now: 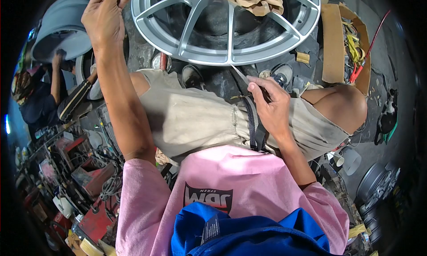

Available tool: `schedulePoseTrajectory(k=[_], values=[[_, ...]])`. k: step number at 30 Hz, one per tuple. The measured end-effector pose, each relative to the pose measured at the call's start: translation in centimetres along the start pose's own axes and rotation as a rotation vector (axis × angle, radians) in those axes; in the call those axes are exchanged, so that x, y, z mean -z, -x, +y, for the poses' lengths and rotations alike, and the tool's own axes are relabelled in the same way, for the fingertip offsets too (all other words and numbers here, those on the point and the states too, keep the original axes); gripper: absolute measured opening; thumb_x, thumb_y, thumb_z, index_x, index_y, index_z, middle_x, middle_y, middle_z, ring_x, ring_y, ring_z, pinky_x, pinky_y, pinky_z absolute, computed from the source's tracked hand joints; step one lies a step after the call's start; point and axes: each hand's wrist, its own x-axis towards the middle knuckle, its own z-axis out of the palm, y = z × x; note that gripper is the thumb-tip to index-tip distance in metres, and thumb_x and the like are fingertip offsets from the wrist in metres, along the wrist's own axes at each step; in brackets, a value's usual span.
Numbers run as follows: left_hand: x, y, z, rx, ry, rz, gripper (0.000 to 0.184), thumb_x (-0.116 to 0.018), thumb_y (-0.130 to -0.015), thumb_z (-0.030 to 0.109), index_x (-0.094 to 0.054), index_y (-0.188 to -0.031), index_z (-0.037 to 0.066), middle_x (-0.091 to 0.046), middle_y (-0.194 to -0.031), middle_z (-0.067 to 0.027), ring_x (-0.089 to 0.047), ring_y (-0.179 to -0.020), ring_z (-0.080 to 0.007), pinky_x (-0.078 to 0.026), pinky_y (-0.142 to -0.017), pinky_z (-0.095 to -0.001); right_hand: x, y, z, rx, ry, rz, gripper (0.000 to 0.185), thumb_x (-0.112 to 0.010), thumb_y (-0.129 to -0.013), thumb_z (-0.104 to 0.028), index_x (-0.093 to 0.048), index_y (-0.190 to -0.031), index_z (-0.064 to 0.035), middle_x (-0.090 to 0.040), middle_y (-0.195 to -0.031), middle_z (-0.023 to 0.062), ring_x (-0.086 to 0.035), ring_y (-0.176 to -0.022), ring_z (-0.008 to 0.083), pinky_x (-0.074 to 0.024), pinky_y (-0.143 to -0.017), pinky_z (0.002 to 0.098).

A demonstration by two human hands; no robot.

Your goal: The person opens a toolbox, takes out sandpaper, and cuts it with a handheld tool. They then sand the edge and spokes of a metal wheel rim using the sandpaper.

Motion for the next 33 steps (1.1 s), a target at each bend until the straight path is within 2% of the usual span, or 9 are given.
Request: schedulePoseTrajectory(k=[4,13,16,19,21,25,28,30,33], values=[[-0.2,0.2,0.0,-0.008,0.007,0.004,0.013,-0.067,-0.097,0.005,-0.070,-0.107,-0.002,-0.069,-0.089,-0.0025,-0.061,-0.070,-0.0056,-0.048,-0.062,-0.0178,0.0,-0.1,-0.7,0.238,0.197,0.074,0.021,-0.073,-0.087,-0.001,-0.075,-0.109,-0.0016,-0.064,-0.088,0.0122,-0.064,-0.077,0.0233,-0.0501,-0.068,0.0334],[1.0,-0.7,-1.3,-0.014,0.000,-0.025,0.009,-0.067,-0.097,0.005,-0.070,-0.102,-0.002,-0.067,-0.085,-0.0014,-0.058,-0.067,-0.0043,-0.045,-0.059,-0.0177,-0.4,0.0,-0.2,0.340,0.297,0.067,0.032,-0.075,-0.083,0.004,-0.074,-0.115,-0.0043,-0.058,-0.093,0.0117,-0.060,-0.079,0.0237,-0.0483,-0.066,0.0359],[3.2,-2.4,-4.4,0.086,0.374,0.097,0.007,-0.067,-0.097,0.004,-0.070,-0.101,-0.001,-0.066,-0.083,-0.0003,-0.056,-0.066,-0.0038,-0.044,-0.058,-0.0179,-0.6,0.0,-0.1,0.358,0.313,0.070,0.033,-0.075,-0.083,0.004,-0.074,-0.115,-0.0043,-0.057,-0.092,0.0116,-0.059,-0.079,0.0241,-0.0483,-0.066,0.0362],[2.2,-1.9,-2.7,0.139,0.377,0.084,0.008,-0.067,-0.097,0.004,-0.070,-0.102,-0.001,-0.067,-0.084,-0.0009,-0.057,-0.067,-0.0042,-0.045,-0.059,-0.0181,-0.6,0.0,-0.1,0.360,0.321,0.059,0.033,-0.075,-0.083,0.004,-0.074,-0.115,-0.0042,-0.057,-0.092,0.0116,-0.059,-0.080,0.0245,-0.0483,-0.066,0.0366],[0.2,0.0,0.0,-0.005,0.007,-0.015,0.009,-0.067,-0.096,0.004,-0.070,-0.103,-0.002,-0.068,-0.086,-0.0017,-0.059,-0.068,-0.0045,-0.047,-0.060,-0.0182,-0.6,0.1,0.0,0.351,0.316,0.052,0.033,-0.075,-0.083,0.004,-0.074,-0.115,-0.0041,-0.057,-0.092,0.0116,-0.059,-0.081,0.0245,-0.0483,-0.066,0.0366],[1.0,-0.6,-1.0,-0.001,0.000,-0.017,0.010,-0.067,-0.097,0.004,-0.070,-0.104,-0.002,-0.069,-0.087,-0.0025,-0.060,-0.069,-0.0050,-0.048,-0.061,-0.0182,-0.6,0.1,0.1,0.354,0.291,0.051,0.033,-0.075,-0.083,0.004,-0.074,-0.115,-0.0041,-0.057,-0.092,0.0117,-0.059,-0.080,0.0244,-0.0485,-0.066,0.0367],[1.7,-1.3,-2.2,0.238,0.612,0.189,0.010,-0.067,-0.097,0.004,-0.070,-0.104,-0.002,-0.069,-0.087,-0.0024,-0.060,-0.068,-0.0051,-0.048,-0.061,-0.0182,-0.6,0.0,-0.2,0.349,0.293,0.080,0.033,-0.075,-0.082,0.004,-0.074,-0.115,-0.0042,-0.058,-0.092,0.0118,-0.059,-0.079,0.0244,-0.0486,-0.067,0.0367],[0.5,0.3,0.2,-0.018,-0.010,-0.020,0.010,-0.067,-0.097,0.004,-0.070,-0.104,-0.002,-0.069,-0.087,-0.0024,-0.060,-0.068,-0.0052,-0.048,-0.061,-0.0182,-0.7,0.2,-0.1,0.356,0.289,0.080,0.033,-0.076,-0.082,0.004,-0.074,-0.115,-0.0043,-0.058,-0.092,0.0119,-0.059,-0.078,0.0244,-0.0484,-0.066,0.0364],[0.5,0.2,0.2,-0.017,-0.014,-0.025,0.010,-0.067,-0.097,0.004,-0.070,-0.104,-0.002,-0.069,-0.087,-0.0022,-0.059,-0.068,-0.0051,-0.048,-0.061,-0.0184,-0.7,0.1,-0.1,0.348,0.293,0.073,0.033,-0.076,-0.082,0.004,-0.074,-0.114,-0.0043,-0.059,-0.092,0.0119,-0.059,-0.078,0.0245,-0.0480,-0.066,0.0359]])
